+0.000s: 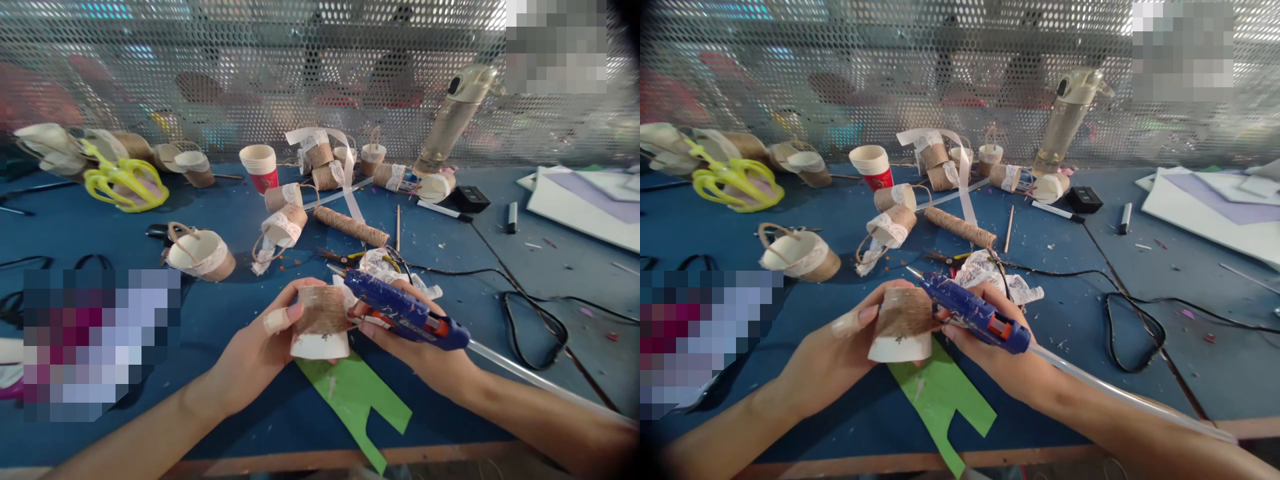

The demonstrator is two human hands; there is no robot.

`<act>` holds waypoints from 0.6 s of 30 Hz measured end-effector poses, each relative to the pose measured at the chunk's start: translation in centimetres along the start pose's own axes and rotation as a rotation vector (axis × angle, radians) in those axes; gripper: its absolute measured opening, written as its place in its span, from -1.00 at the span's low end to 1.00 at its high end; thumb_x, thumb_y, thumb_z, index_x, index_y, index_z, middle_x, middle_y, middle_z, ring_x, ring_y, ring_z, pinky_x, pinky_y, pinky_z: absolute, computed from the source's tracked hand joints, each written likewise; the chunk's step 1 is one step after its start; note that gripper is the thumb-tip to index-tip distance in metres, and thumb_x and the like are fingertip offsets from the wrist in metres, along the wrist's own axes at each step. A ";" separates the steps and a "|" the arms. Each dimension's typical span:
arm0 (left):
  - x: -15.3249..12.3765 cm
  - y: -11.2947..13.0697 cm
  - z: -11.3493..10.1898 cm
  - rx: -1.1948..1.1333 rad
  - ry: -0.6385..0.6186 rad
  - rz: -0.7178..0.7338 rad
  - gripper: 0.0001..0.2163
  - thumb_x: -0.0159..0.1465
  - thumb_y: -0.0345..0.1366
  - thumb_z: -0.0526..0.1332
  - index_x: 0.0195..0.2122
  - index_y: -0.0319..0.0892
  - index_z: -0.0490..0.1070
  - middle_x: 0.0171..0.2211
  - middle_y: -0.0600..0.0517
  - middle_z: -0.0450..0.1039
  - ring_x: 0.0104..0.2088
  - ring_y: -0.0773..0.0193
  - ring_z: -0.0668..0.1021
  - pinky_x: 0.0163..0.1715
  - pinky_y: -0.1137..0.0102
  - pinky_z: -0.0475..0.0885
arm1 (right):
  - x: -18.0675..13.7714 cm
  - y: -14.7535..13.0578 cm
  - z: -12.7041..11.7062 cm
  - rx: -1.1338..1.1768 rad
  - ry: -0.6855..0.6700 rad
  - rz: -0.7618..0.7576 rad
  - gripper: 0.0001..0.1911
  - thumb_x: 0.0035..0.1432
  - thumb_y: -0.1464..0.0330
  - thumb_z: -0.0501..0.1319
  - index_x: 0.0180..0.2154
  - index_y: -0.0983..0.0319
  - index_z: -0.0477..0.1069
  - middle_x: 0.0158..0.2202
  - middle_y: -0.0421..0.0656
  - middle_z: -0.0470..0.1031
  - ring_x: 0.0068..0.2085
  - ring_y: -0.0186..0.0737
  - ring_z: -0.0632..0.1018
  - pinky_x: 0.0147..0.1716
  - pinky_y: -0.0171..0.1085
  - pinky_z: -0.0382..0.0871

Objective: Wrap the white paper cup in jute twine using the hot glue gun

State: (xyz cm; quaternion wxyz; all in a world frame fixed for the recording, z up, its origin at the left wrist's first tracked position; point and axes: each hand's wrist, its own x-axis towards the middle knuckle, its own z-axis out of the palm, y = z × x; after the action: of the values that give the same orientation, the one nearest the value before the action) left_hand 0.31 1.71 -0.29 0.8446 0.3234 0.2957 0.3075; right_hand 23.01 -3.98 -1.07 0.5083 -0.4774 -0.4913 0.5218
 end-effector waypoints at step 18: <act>-1.0 -0.2 -0.5 0.004 -0.260 -0.120 -0.46 0.15 -0.18 0.43 0.17 -0.10 0.48 -0.04 -0.12 0.64 -0.08 0.02 0.66 -0.12 0.29 0.50 | 1.7 0.2 -1.7 -0.302 0.151 -0.013 -0.73 0.18 0.26 0.37 -0.07 0.10 0.48 -0.02 -0.13 0.66 0.03 0.03 0.64 0.10 0.04 0.49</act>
State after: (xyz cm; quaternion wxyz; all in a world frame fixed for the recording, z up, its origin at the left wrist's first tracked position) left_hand -0.65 1.02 -0.48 0.8919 0.3441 0.2034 0.2114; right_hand 24.59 -2.19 -1.42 0.4696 -0.5832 -0.5274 0.4014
